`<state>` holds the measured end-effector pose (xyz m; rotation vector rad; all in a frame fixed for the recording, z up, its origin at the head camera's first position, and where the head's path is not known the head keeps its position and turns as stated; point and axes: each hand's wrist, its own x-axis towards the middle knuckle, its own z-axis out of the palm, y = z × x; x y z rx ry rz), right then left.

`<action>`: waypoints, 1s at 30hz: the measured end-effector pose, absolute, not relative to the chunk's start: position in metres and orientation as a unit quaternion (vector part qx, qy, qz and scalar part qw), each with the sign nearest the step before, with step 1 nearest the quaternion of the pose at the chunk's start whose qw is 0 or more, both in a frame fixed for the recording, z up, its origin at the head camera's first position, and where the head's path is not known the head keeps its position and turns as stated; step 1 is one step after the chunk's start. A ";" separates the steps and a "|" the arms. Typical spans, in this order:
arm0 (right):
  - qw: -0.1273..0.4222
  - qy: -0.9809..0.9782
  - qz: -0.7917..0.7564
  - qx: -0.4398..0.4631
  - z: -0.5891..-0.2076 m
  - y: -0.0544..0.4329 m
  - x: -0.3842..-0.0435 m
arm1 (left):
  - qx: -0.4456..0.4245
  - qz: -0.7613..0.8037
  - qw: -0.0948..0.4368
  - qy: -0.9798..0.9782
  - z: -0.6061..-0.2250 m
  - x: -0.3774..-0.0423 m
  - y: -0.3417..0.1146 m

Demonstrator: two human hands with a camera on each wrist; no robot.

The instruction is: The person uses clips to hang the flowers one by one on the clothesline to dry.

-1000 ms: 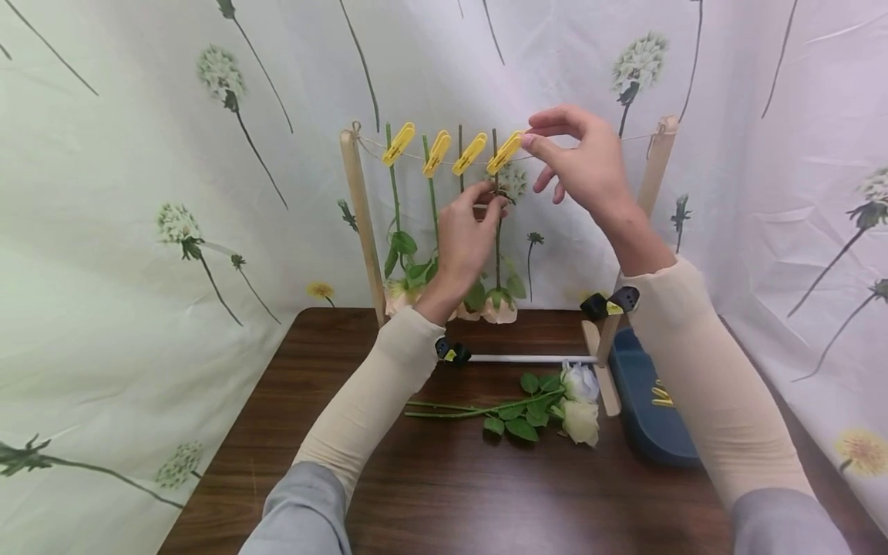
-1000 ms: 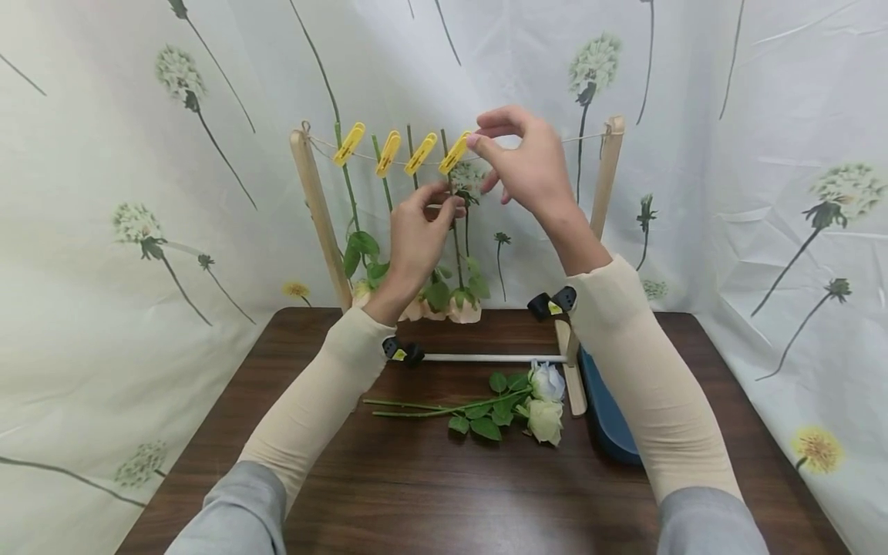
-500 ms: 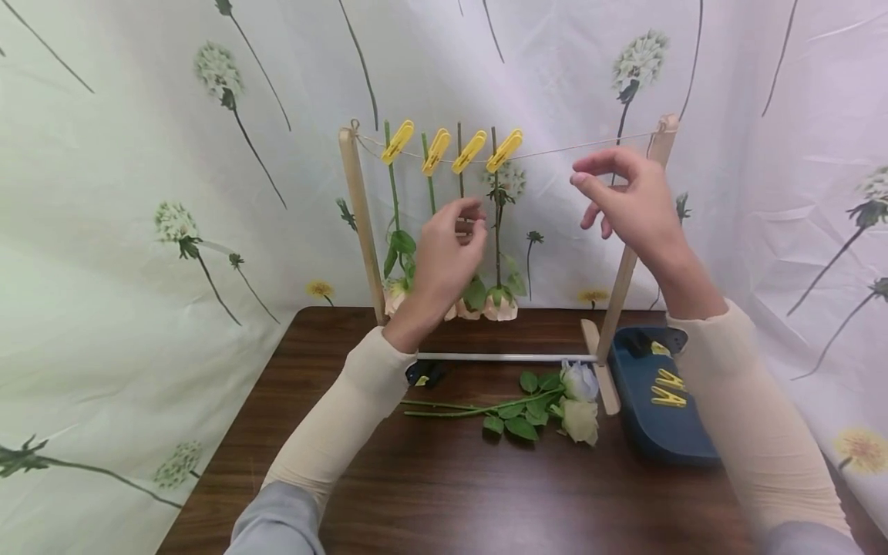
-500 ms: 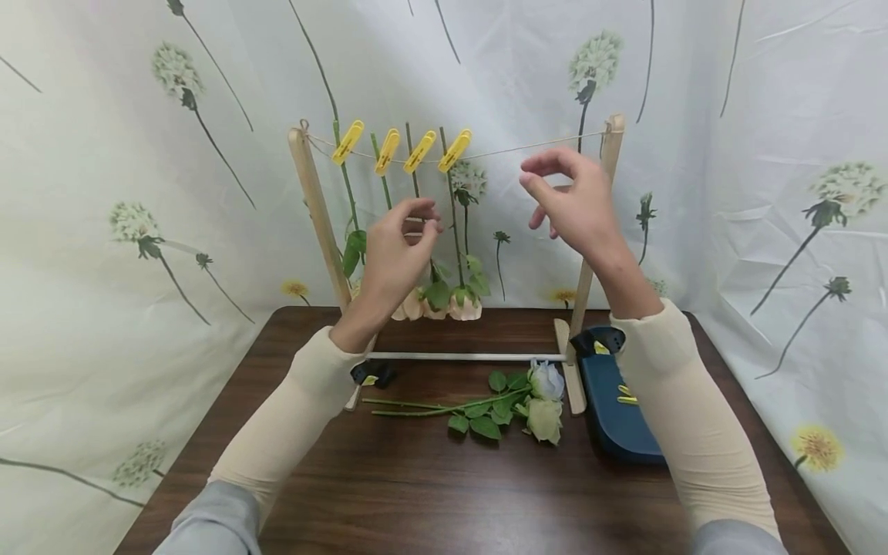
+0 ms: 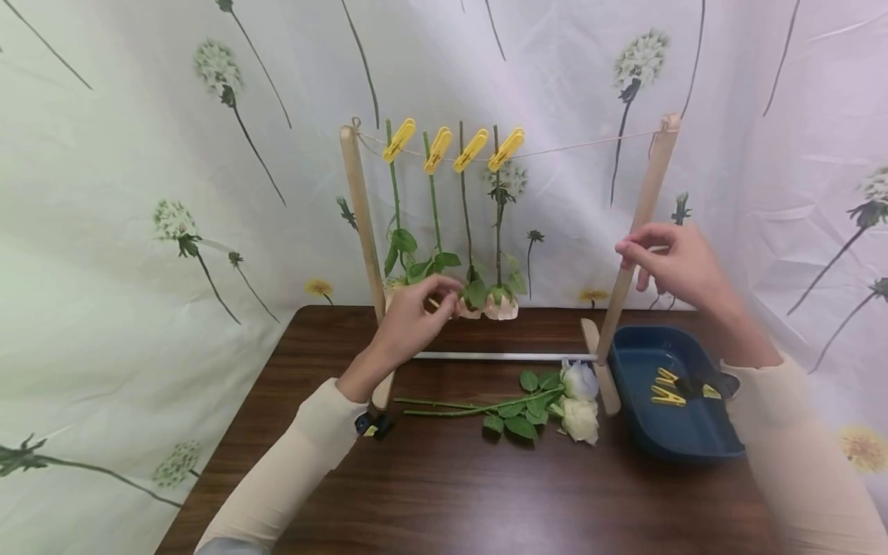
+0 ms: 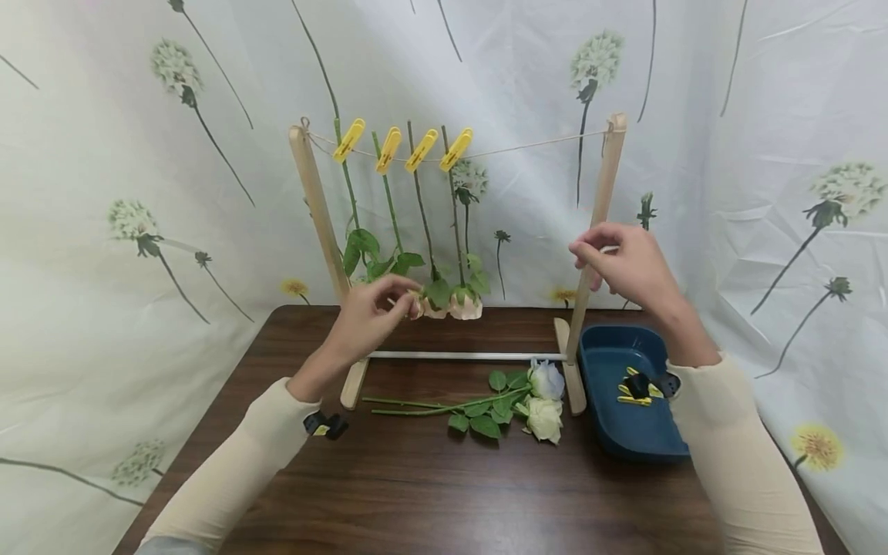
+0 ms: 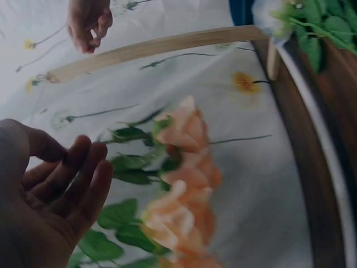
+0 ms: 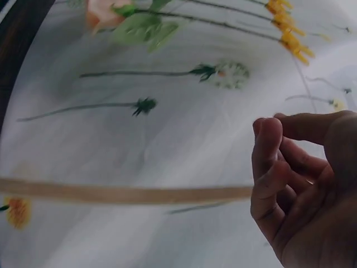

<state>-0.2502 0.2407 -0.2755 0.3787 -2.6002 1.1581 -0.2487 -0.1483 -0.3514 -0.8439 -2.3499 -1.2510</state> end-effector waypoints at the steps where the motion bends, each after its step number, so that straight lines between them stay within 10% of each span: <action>1: 0.124 -0.904 0.389 0.129 -0.280 0.246 -0.250 | -0.300 -0.443 0.158 -0.830 -0.357 -0.248 -0.152; 30: -0.148 -0.968 0.176 0.097 -0.427 0.352 -0.296 | -0.331 -0.214 -0.063 -0.917 -0.489 -0.253 -0.195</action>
